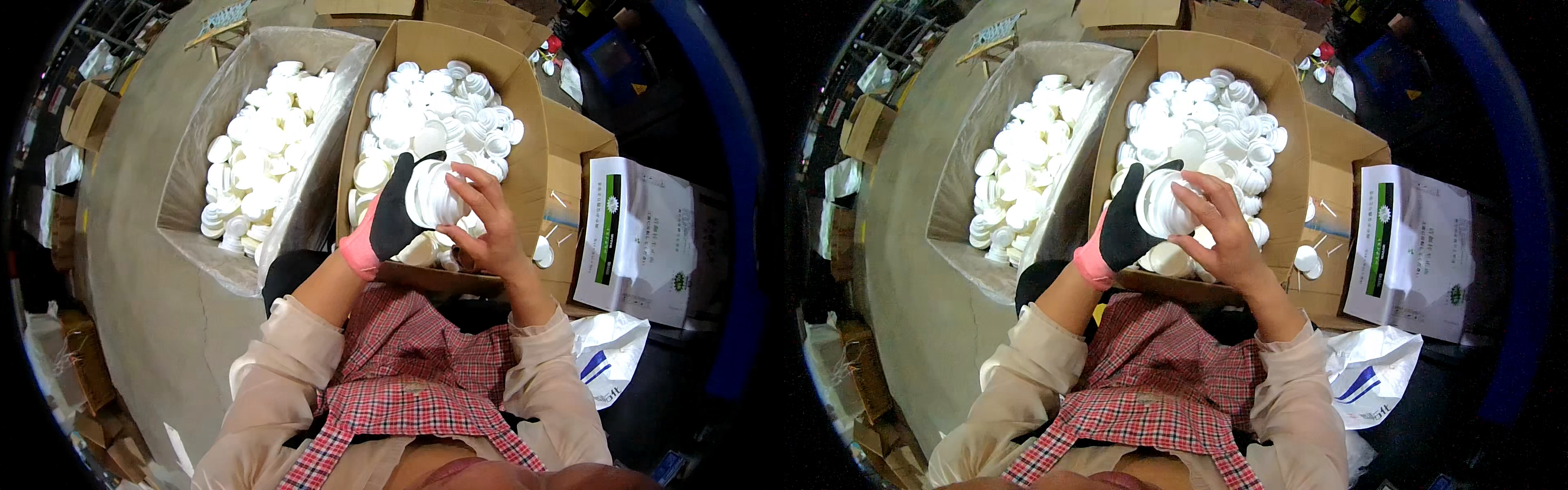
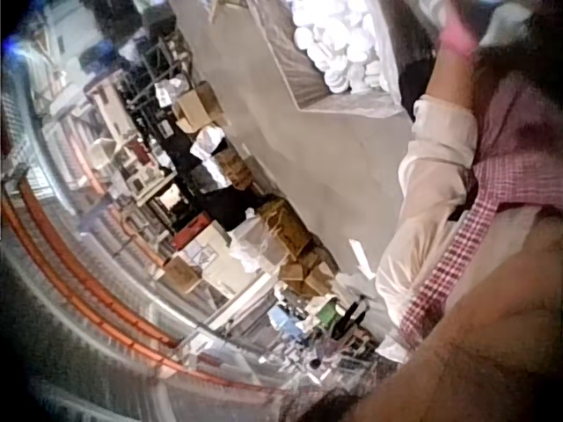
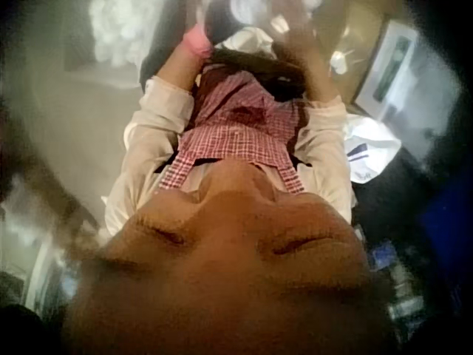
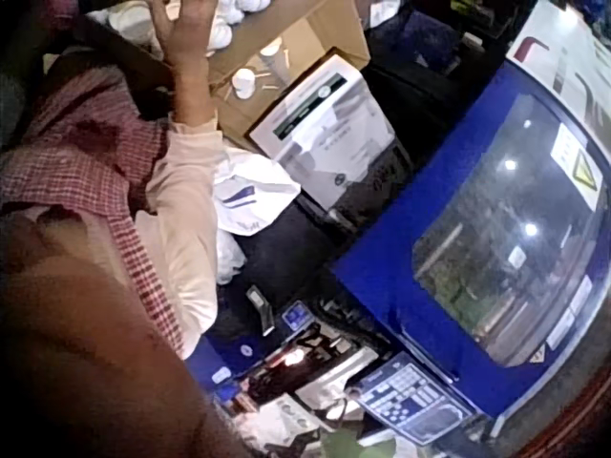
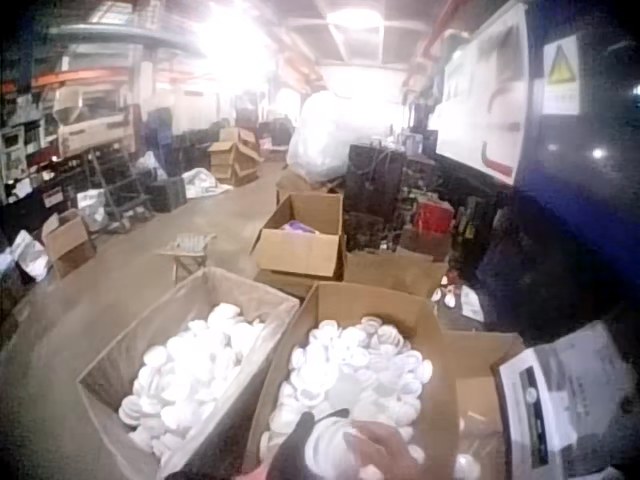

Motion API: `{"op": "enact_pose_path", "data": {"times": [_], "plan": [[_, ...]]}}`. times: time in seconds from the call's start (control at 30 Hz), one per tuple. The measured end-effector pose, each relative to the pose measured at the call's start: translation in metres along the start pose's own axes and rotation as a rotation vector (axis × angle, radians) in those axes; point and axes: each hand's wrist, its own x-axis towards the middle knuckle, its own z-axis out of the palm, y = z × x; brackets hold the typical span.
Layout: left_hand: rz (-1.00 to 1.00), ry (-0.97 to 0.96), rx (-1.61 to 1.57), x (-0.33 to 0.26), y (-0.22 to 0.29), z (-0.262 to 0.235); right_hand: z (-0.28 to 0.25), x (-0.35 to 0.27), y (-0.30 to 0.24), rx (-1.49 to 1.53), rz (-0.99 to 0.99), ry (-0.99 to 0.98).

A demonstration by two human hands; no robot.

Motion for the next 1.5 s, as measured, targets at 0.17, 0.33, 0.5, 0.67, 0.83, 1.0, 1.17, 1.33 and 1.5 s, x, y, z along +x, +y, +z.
{"op": "enact_pose_path", "data": {"times": [0.17, 0.33, 0.5, 0.67, 0.83, 1.0, 1.17, 1.33, 1.5], "plan": [[0.098, -0.02, 0.193, 0.003, 0.008, -0.001, 0.0, -0.002, 0.003, -0.144, -0.057, 0.004], [0.049, -0.024, 0.128, 0.002, 0.005, -0.002, 0.001, -0.002, 0.001, -0.123, -0.026, 0.007], [0.039, 0.017, 0.046, 0.0, 0.004, 0.001, 0.002, -0.002, -0.001, -0.12, -0.001, 0.005], [-0.008, 0.03, -0.044, -0.004, 0.004, 0.001, 0.003, -0.002, -0.004, -0.15, -0.014, -0.007], [-0.431, -0.018, -0.817, 0.001, 0.035, -0.002, 0.004, -0.005, -0.001, -0.087, 0.025, 0.069], [-0.332, -0.112, -0.706, 0.006, 0.04, 0.007, 0.008, -0.007, 0.021, 0.79, 0.638, 0.323], [-0.305, 0.178, -0.097, -0.004, -0.01, 0.041, 0.031, -0.002, 0.043, 0.329, 0.668, 0.544], [-0.29, 0.27, 0.137, -0.005, 0.0, 0.057, 0.035, -0.002, 0.053, 0.329, 0.652, 0.576], [-0.377, 0.249, -0.15, 0.009, -0.008, 0.054, 0.041, -0.001, 0.074, 0.429, 0.782, 0.619]]}}
